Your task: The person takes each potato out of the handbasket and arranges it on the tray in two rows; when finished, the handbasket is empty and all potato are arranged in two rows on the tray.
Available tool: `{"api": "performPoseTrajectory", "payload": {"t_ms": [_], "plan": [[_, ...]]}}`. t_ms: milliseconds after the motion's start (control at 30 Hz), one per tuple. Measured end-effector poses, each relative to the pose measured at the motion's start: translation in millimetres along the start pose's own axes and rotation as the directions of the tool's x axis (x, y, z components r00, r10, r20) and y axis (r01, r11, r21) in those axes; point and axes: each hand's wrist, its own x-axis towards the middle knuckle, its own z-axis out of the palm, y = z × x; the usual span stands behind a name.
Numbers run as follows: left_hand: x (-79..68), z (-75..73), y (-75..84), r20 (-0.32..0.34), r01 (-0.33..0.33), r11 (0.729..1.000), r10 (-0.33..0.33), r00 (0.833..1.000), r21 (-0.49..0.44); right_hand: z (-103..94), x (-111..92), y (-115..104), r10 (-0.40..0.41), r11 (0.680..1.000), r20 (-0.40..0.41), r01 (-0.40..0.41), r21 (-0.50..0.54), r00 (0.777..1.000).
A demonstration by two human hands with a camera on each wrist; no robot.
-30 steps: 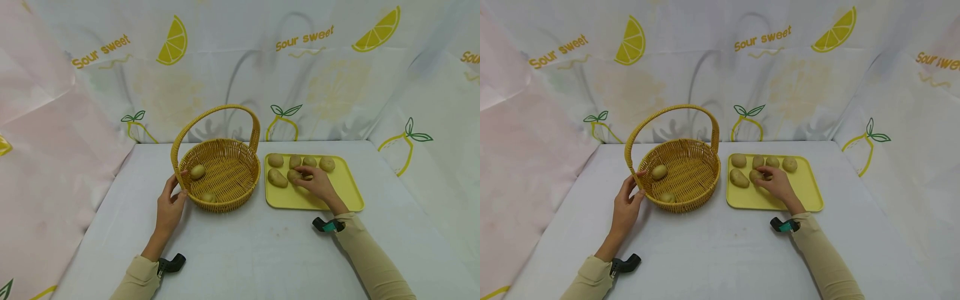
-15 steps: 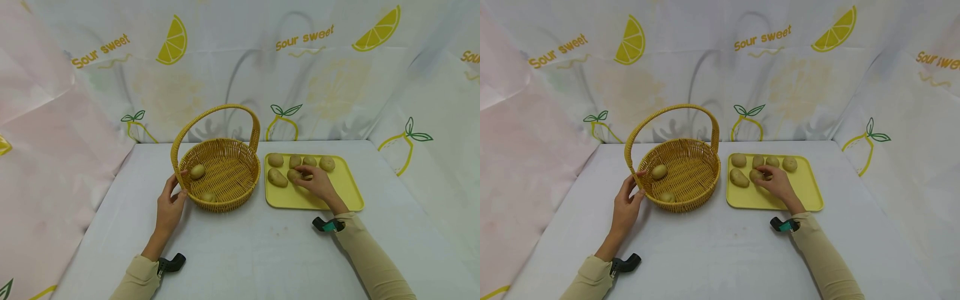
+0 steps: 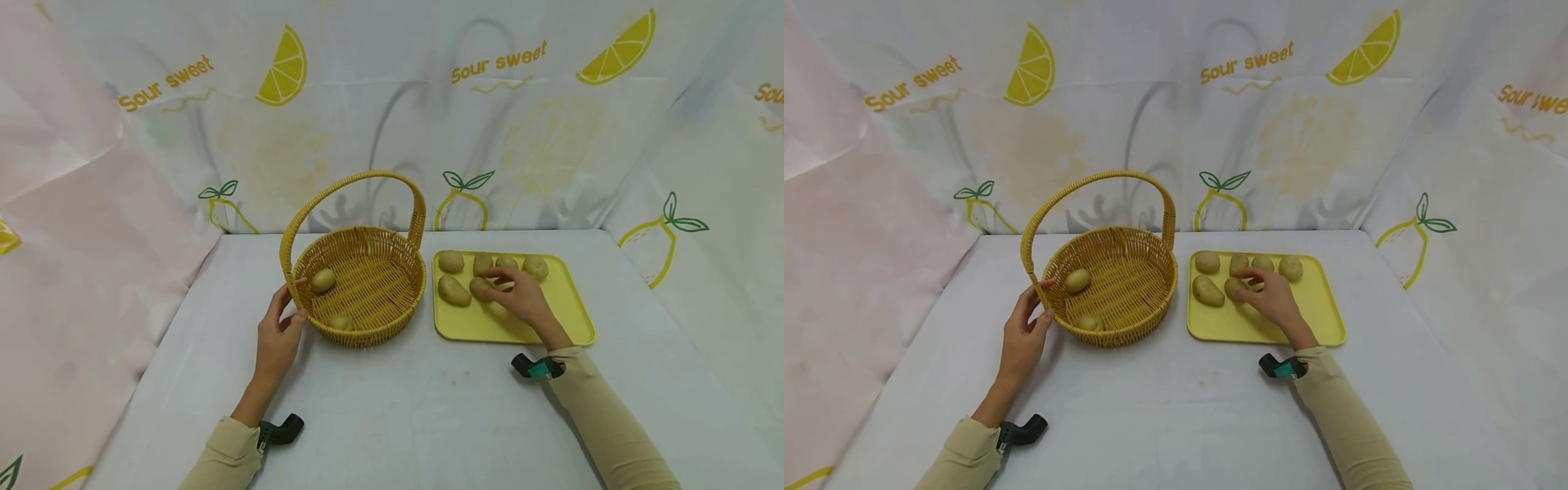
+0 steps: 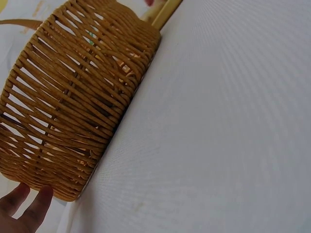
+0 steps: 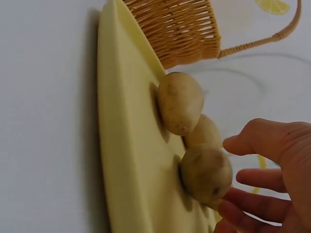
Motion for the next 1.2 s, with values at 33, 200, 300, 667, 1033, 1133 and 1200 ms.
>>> {"api": "performPoseTrajectory", "payload": {"t_ms": [33, 200, 300, 667, 1033, 1133, 1200], "plan": [[0.1, 0.1, 0.0, 0.001, 0.0, 1.0, 0.0, 1.0, -0.003, -1.0, 0.3, -2.1, -0.006, 1.0, -0.012, 0.006, -0.002, 1.0], [0.2, 0.4, 0.5, -0.002, 0.005, 1.0, -0.005, 1.0, -0.002, -1.9, 5.0, -19.2, -0.055, 0.998, -0.061, 0.057, 0.035, 0.997], [-0.1, 0.5, 0.5, -0.003, 0.007, 1.0, -0.007, 1.0, -0.003, 0.5, 9.8, -32.7, -0.105, 0.992, -0.074, 0.11, 0.064, 0.992], [-0.7, 0.5, -1.1, 0.003, 0.002, 1.0, -0.002, 1.0, 0.002, 16.3, 32.1, -80.0, -0.22, 0.967, -0.009, 0.219, 0.133, 0.975], [-0.9, 0.0, -0.2, 0.006, 0.001, 1.0, -0.001, 1.0, 0.013, 39.0, 54.2, -110.5, -0.295, 0.945, 0.11, 0.273, 0.179, 0.949], [-0.6, -0.4, -0.6, 0.004, -0.001, 1.0, 0.0, 1.0, 0.021, 44.5, 61.5, -118.7, -0.32, 0.938, 0.144, 0.293, 0.184, 0.936], [-0.3, -0.4, -0.7, 0.001, 0.004, 1.0, -0.004, 1.0, 0.02, 48.8, 66.7, -123.0, -0.331, 0.936, 0.163, 0.302, 0.181, 0.929]]}}
